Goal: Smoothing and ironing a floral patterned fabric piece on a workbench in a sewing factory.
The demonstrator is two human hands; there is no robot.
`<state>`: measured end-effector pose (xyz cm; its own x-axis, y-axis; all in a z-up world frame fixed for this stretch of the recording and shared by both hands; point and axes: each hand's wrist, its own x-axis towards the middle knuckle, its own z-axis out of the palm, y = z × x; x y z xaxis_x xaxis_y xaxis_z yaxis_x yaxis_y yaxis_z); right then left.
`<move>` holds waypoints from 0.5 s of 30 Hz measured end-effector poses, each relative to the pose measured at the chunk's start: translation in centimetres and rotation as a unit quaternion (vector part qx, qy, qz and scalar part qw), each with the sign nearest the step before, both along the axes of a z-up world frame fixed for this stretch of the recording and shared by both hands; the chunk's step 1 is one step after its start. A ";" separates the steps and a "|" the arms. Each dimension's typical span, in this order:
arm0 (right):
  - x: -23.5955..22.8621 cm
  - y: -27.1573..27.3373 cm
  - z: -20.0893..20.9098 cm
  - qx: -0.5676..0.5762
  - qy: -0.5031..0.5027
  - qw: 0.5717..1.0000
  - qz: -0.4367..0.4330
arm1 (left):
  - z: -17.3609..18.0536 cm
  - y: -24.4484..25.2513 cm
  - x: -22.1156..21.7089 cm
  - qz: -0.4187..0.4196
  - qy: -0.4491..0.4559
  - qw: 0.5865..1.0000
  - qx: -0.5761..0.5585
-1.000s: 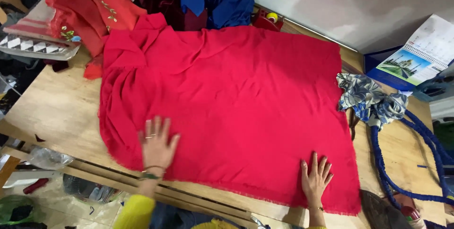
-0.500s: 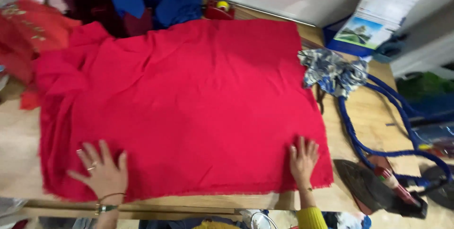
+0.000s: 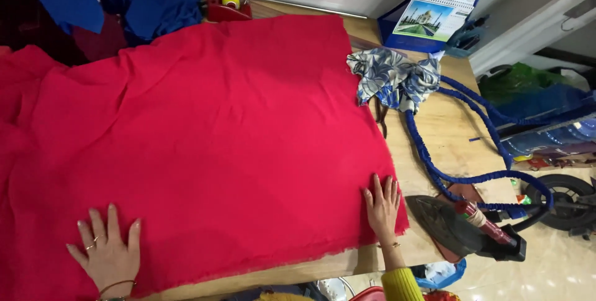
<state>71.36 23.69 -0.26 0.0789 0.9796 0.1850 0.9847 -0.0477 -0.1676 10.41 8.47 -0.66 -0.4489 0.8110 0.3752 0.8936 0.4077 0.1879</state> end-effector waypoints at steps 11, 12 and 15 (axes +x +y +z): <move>-1.6 5.1 2.7 -0.034 0.026 0.983 0.180 | -0.8 2.0 2.5 0.021 0.031 0.999 -0.009; -0.5 6.0 2.6 -0.034 0.020 0.989 0.144 | -1.3 1.6 2.0 0.030 0.022 0.999 0.000; 2.1 11.3 1.5 0.051 0.020 0.989 0.134 | -0.5 1.9 0.7 0.058 -0.111 0.991 -0.052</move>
<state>73.50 35.00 1.23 -0.1718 0.9425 0.2869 0.9522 0.2335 -0.1971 11.13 10.39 -1.16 -0.6042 0.7776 0.1742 0.7803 0.5330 0.3273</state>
